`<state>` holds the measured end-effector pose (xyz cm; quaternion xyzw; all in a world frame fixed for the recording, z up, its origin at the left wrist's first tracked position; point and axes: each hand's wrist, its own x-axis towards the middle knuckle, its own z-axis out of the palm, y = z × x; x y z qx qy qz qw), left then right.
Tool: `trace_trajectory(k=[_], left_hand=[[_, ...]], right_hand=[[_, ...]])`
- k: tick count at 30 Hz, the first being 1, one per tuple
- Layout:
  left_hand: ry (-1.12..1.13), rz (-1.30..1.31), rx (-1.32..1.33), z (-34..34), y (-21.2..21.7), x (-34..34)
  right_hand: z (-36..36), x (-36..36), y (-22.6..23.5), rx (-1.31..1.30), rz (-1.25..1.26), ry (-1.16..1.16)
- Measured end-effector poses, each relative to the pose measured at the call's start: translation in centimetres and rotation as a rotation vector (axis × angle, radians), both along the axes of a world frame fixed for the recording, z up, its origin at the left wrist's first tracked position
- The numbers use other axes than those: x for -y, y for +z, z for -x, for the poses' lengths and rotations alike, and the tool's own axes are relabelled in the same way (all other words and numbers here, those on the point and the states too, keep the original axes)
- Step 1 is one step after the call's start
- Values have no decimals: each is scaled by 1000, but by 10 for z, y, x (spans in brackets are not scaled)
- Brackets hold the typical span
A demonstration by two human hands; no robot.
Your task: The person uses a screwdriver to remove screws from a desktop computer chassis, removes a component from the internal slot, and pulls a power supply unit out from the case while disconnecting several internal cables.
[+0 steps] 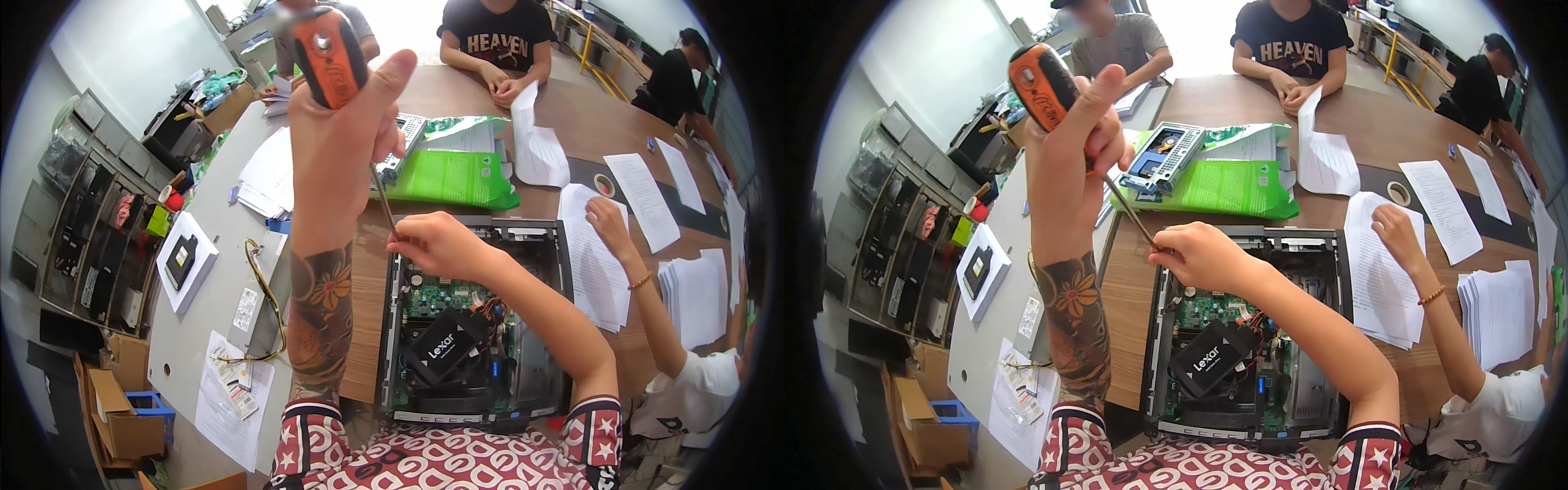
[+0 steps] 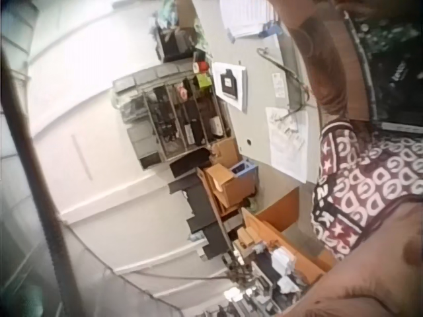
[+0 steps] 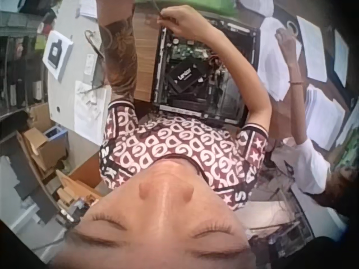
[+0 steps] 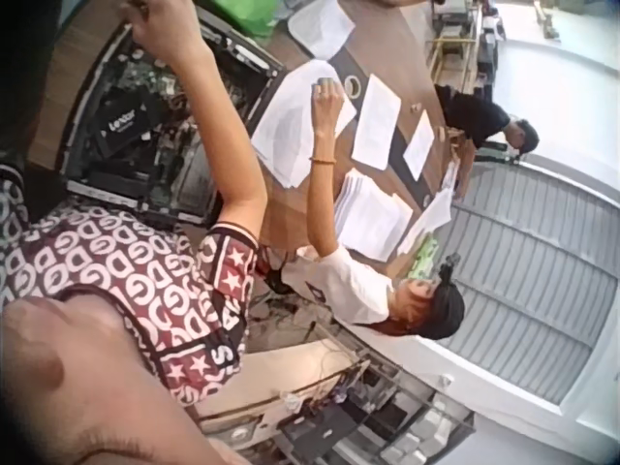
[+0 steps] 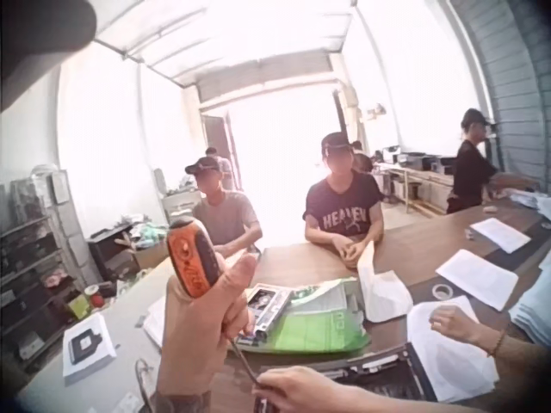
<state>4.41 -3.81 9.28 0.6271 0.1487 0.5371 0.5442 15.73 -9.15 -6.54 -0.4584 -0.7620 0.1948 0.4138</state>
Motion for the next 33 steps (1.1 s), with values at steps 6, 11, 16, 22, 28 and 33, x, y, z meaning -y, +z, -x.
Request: trace_trajectory(k=[6,11,16,22,28,33], left_hand=[[-350,73,-59,4,2,-13],[-546,44,-48,10,-2,-25],[-582,68,-50,15,0,-23],[-632,113,-35,15,-2,-28],[-1100,91,27,18,-10,-41],[-319,159,26,-1,-5,-6]], right_hand=[[-5,1,0,42,15,-40],[-3,0,-4,39,-42,-23],[-2,1,-3,70,-23,-31],[-3,0,-5,66,-30,-39],[2,6,3,108,12,-18],[-6,1,-5,68,-29,-37]])
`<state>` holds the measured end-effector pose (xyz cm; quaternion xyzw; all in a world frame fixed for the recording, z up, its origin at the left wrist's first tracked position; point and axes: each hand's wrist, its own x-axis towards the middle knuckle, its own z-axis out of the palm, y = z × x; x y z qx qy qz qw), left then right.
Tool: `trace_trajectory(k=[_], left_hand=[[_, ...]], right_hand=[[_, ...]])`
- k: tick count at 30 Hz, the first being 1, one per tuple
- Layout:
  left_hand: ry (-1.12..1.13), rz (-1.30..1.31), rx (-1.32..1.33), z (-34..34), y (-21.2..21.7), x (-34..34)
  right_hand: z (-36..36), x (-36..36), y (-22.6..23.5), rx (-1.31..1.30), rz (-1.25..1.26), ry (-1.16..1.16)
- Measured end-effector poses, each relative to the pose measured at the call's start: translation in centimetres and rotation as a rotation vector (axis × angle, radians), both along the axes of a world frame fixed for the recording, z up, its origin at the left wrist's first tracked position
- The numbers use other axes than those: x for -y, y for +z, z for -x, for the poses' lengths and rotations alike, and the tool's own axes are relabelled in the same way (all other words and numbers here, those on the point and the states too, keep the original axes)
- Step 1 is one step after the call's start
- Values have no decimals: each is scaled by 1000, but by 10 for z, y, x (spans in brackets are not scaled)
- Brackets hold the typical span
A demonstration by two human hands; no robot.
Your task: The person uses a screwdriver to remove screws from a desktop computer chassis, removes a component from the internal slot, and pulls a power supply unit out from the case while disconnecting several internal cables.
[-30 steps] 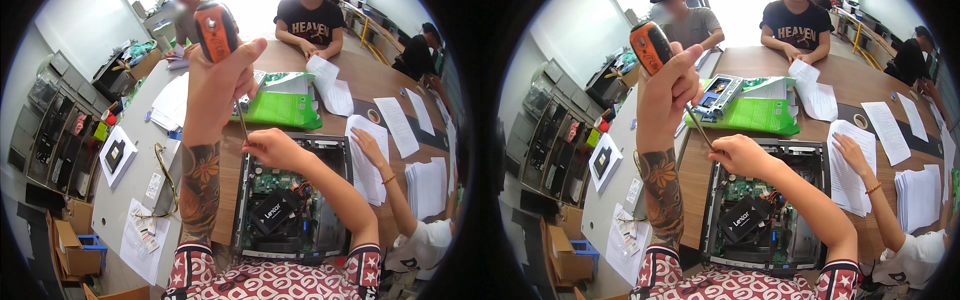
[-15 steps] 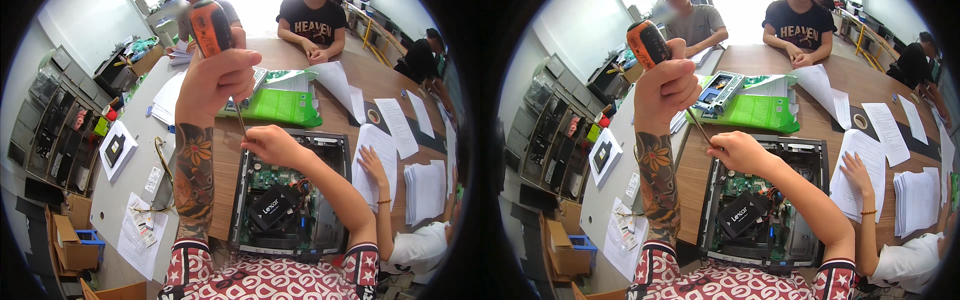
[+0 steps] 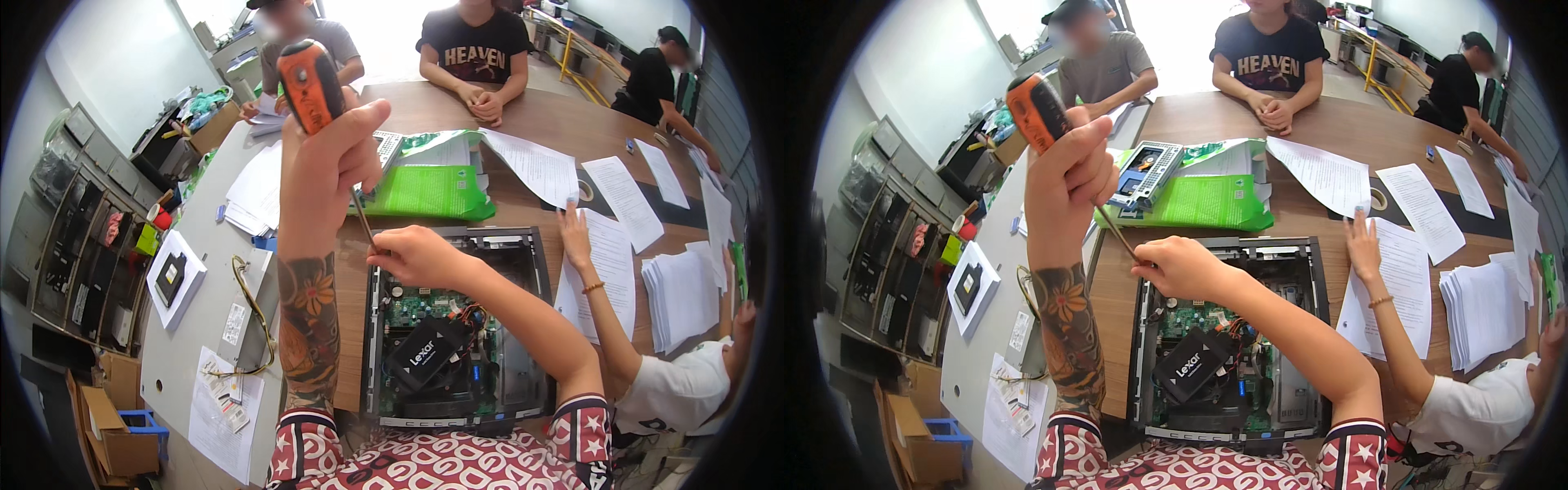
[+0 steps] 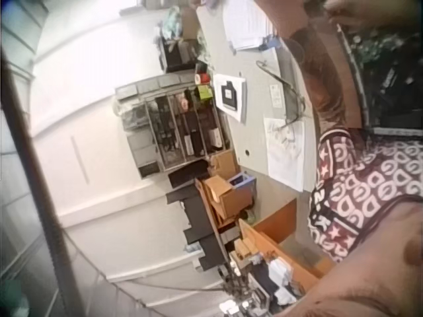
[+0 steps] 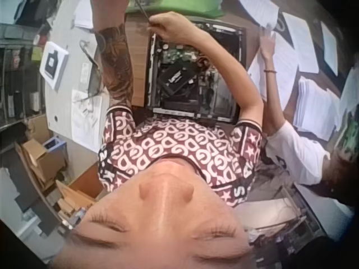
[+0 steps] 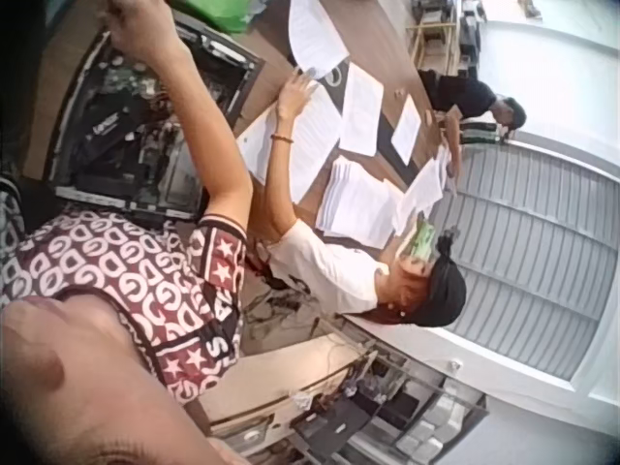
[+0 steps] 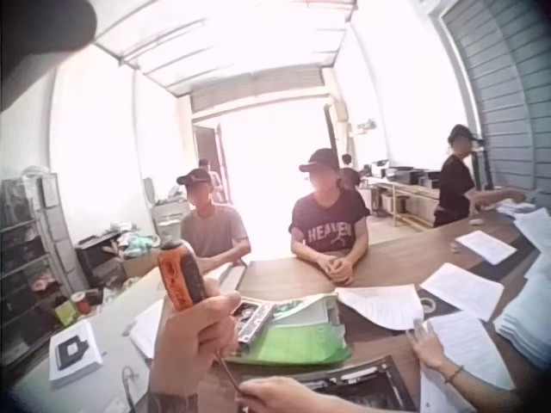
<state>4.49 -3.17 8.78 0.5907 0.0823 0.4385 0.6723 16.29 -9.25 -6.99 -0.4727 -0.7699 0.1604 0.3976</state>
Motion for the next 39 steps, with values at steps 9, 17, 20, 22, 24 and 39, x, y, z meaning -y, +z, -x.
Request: trace_trajectory(k=[9,17,20,22,24,39], left_hand=[[-122,-51,2,12,-2,0],[-604,-105,115,34,-10,-18],[-640,-11,82,26,-6,-23],[-323,15,15,15,-3,-13],[323,-131,-6,-15,-6,2],[377,-81,-42,-11,-6,-21]], right_hand=[[3,7,7,39,71,19],[16,3,3,52,24,51],[11,3,-1,42,-6,43],[7,3,-3,49,47,-20],[4,4,0,29,43,-22],[11,10,1,127,122,-61]])
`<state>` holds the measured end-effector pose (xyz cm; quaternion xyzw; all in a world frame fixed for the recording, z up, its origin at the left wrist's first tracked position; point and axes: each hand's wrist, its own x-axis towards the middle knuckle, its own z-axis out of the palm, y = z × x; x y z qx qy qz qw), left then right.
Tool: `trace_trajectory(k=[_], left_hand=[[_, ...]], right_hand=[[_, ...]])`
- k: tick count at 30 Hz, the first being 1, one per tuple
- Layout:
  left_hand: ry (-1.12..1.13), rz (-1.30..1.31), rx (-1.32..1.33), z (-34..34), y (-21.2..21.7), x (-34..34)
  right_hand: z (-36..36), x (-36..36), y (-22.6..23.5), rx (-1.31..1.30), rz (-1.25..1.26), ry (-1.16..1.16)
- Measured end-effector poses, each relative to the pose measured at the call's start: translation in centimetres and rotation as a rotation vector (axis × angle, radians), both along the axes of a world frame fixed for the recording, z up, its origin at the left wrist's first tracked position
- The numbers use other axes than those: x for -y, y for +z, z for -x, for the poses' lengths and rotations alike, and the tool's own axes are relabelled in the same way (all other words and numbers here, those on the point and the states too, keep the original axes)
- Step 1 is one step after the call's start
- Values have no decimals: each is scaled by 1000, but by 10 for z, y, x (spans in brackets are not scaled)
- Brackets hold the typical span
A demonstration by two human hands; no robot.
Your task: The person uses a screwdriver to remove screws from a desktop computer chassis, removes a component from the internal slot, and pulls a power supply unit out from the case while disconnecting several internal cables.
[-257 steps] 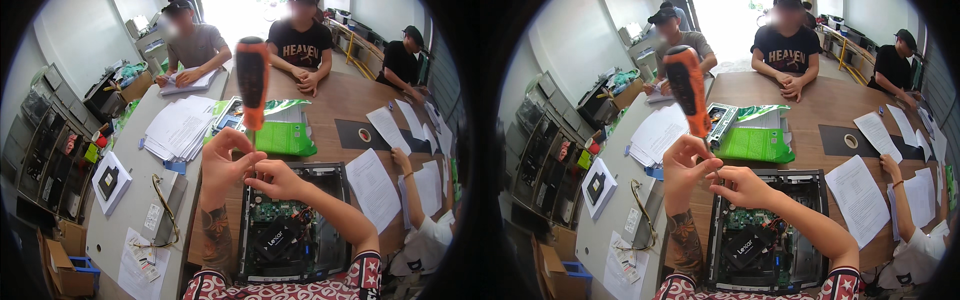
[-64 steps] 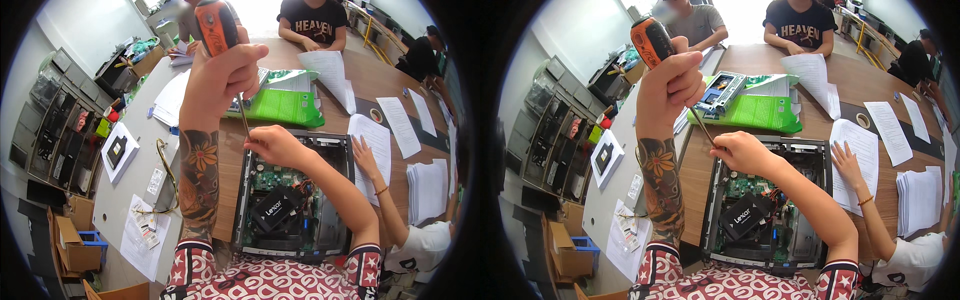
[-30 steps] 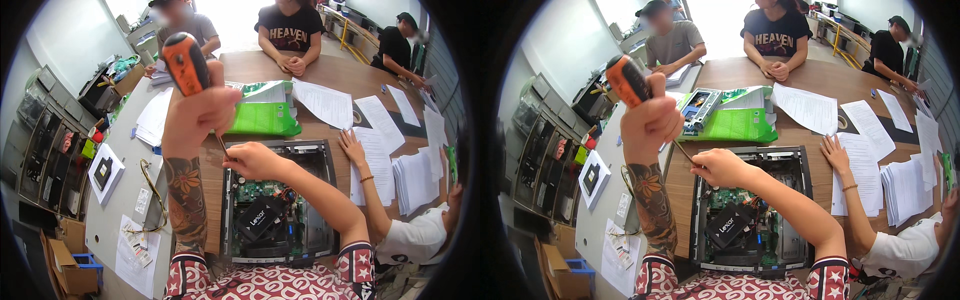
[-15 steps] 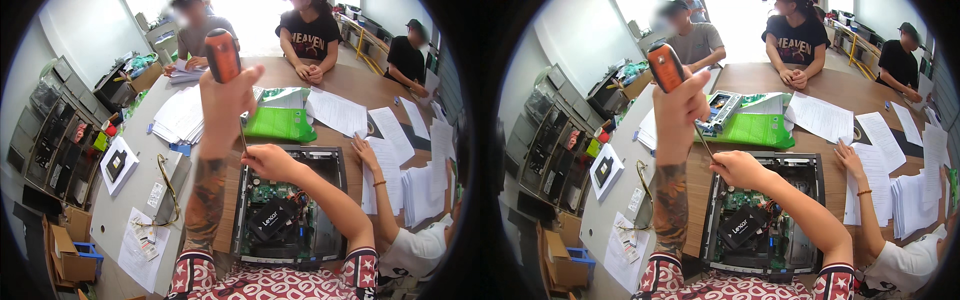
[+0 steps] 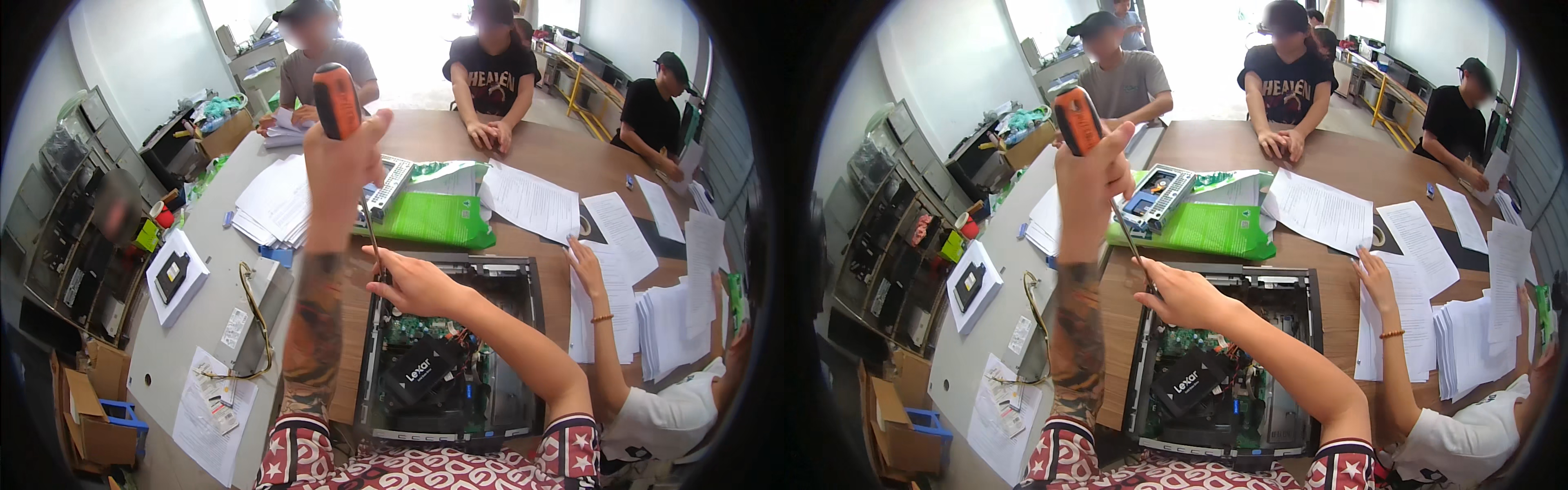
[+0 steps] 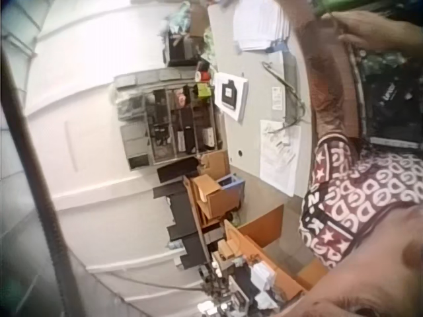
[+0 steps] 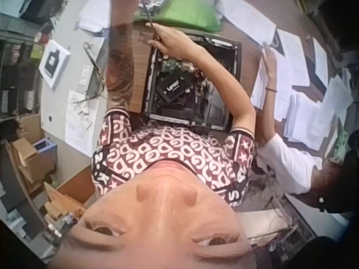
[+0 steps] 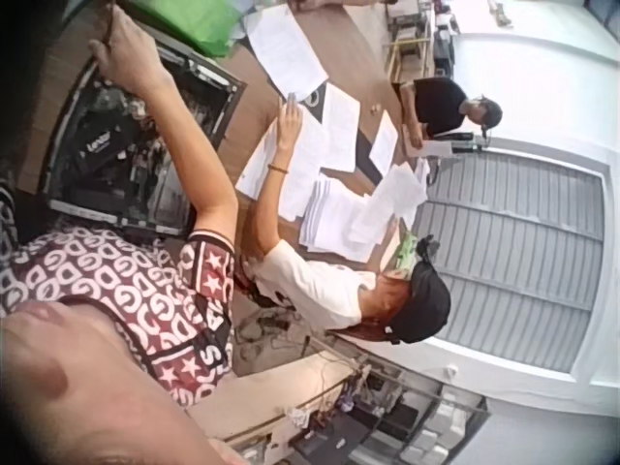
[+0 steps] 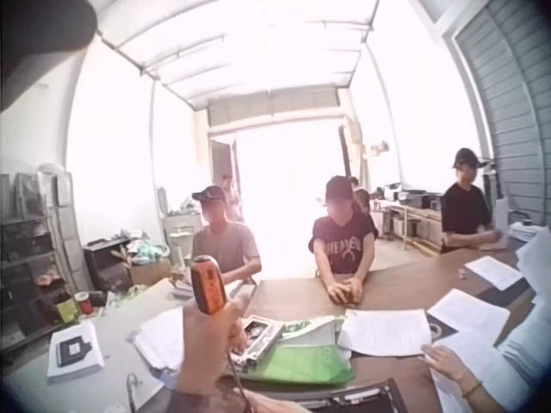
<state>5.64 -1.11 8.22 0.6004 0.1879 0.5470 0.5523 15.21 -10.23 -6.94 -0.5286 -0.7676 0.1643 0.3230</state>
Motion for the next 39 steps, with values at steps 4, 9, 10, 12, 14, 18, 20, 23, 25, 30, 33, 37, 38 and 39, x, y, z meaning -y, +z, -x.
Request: trace_trajectory(k=[4,9,10,12,14,18,20,23,25,30,33,37,38,39], left_hand=[[501,-370,-68,-40,-14,29],[47,-294,-61,-25,-23,35],[-61,-242,2,-20,-23,34],[-166,-185,56,-8,-21,31],[-94,-303,-80,7,-12,31],[245,-500,-148,22,-11,23],[260,-481,-141,20,-21,17],[21,-391,-59,27,-29,18],[-64,-359,-82,34,-37,13],[-434,-258,-319,74,-50,1],[-479,-322,-398,79,-59,-7],[-517,-234,-351,77,-88,-13],[-531,-238,-322,76,-92,-17],[-535,-226,-317,75,-96,-17]], right_hand=[[-9,-1,-2,68,14,-49],[-16,-9,3,9,38,-46],[-19,-10,1,4,36,-49],[-23,-11,0,-14,8,-17],[-20,-10,5,-71,44,-26],[-15,-14,4,-67,15,-31],[-13,-13,4,-147,23,-30],[-8,-14,-8,-170,-84,-39],[-9,-12,-6,-220,-97,-41],[-3,-14,-9,-204,-193,-41],[-8,-11,-7,-176,-169,0],[-5,-6,-1,-168,-79,40],[-4,-7,0,-157,-83,64],[-5,-8,-1,-106,-99,58]])
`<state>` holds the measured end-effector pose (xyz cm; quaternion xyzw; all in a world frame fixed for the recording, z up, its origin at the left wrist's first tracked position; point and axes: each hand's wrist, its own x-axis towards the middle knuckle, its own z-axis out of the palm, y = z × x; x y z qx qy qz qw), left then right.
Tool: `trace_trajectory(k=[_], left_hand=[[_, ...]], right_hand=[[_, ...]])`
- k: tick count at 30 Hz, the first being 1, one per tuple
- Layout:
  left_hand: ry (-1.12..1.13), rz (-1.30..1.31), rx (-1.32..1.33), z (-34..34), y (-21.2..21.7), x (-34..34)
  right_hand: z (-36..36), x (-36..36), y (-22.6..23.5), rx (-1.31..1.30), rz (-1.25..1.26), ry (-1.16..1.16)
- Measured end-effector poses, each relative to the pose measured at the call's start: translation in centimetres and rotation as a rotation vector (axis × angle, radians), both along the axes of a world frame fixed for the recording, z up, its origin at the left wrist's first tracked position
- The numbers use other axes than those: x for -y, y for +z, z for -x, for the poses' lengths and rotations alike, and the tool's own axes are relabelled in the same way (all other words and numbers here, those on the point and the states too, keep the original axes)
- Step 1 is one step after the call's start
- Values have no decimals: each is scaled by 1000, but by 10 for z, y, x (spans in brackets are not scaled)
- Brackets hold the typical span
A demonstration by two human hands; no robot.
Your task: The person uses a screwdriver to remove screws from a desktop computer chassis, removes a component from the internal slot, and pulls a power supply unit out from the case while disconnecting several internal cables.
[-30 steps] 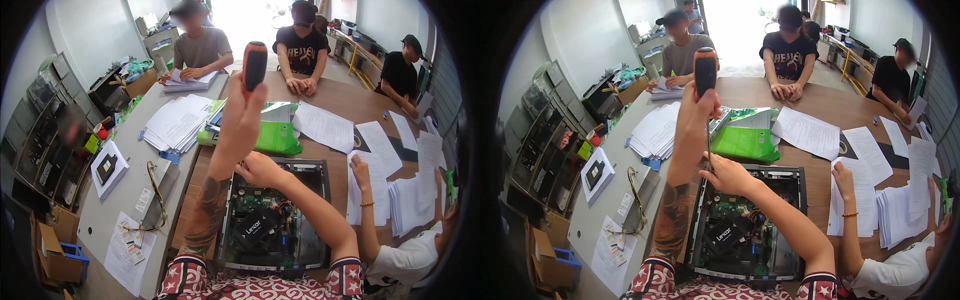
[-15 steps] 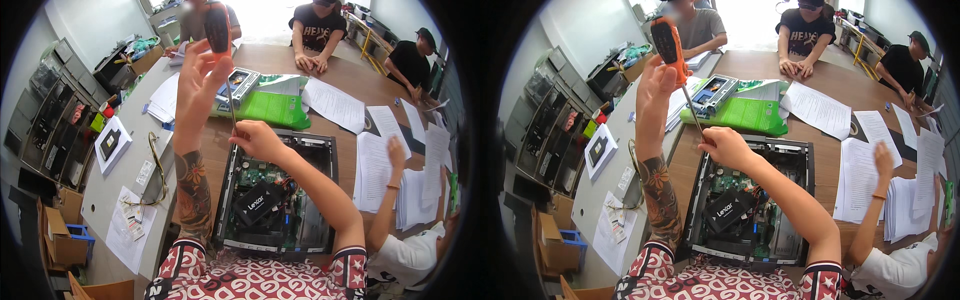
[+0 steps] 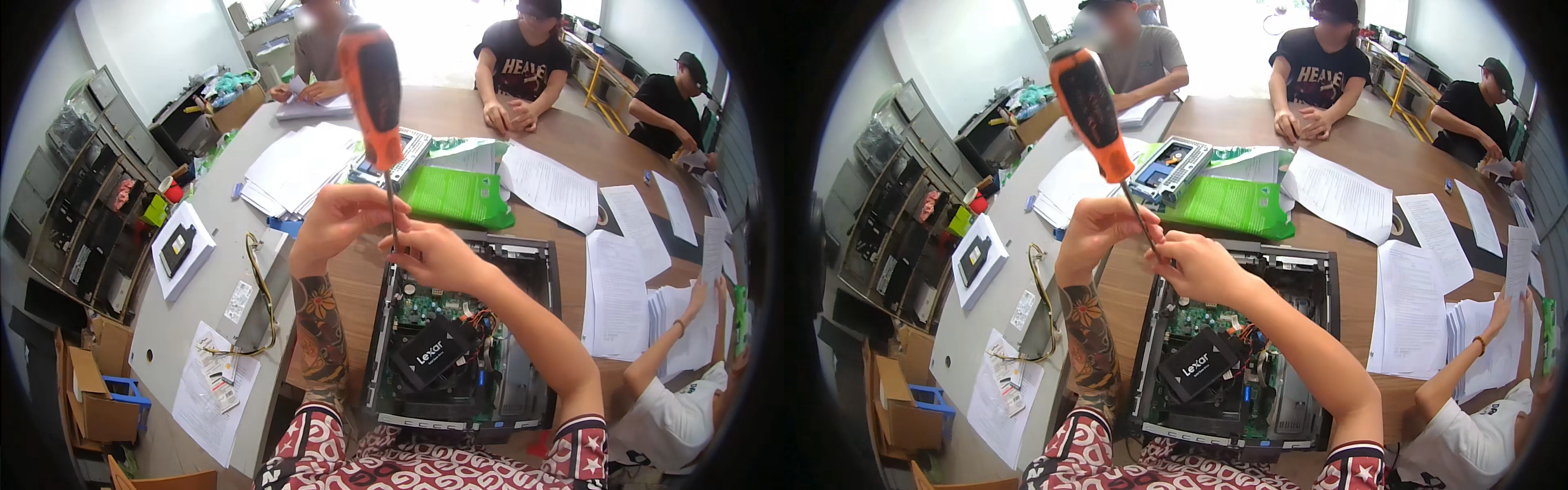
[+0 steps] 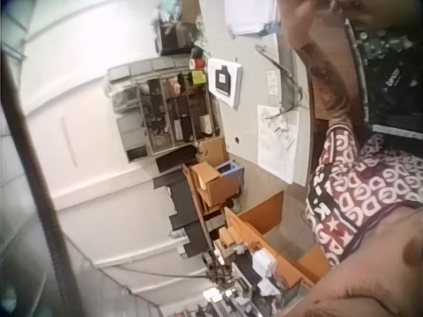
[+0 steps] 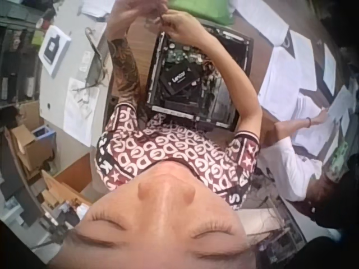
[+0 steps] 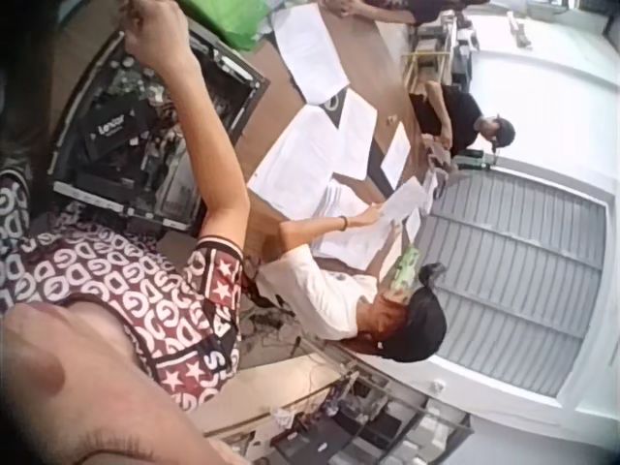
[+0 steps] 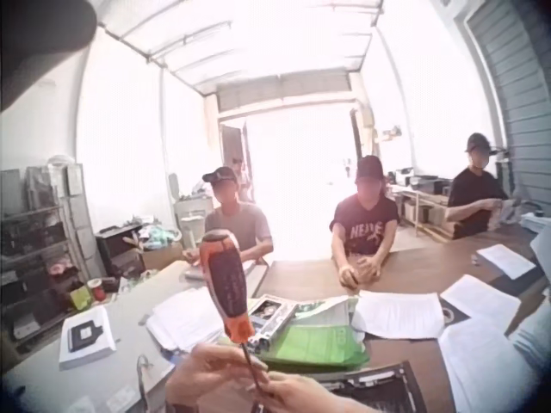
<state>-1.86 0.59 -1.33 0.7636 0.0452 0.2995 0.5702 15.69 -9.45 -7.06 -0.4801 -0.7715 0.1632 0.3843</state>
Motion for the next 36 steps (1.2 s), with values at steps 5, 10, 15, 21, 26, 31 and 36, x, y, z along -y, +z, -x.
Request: trace_trajectory(k=[5,10,15,21,26,31,36], left_hand=[[90,-15,74,-16,-3,1],[76,55,179,-23,-11,-10],[16,23,99,-18,-2,1],[-64,-3,-61,-10,0,-2],[186,-60,-136,-10,6,5],[118,-75,-87,-19,7,11],[-93,84,-2,-17,2,7]], right_hand=[[-16,3,16,-1,112,-98],[-16,-1,9,97,53,-76],[-4,-4,-8,71,-28,-22],[-5,-7,-14,7,-4,-6],[-4,1,6,-21,75,9],[-9,-1,3,21,64,-6],[-14,-7,-17,12,-71,16]])
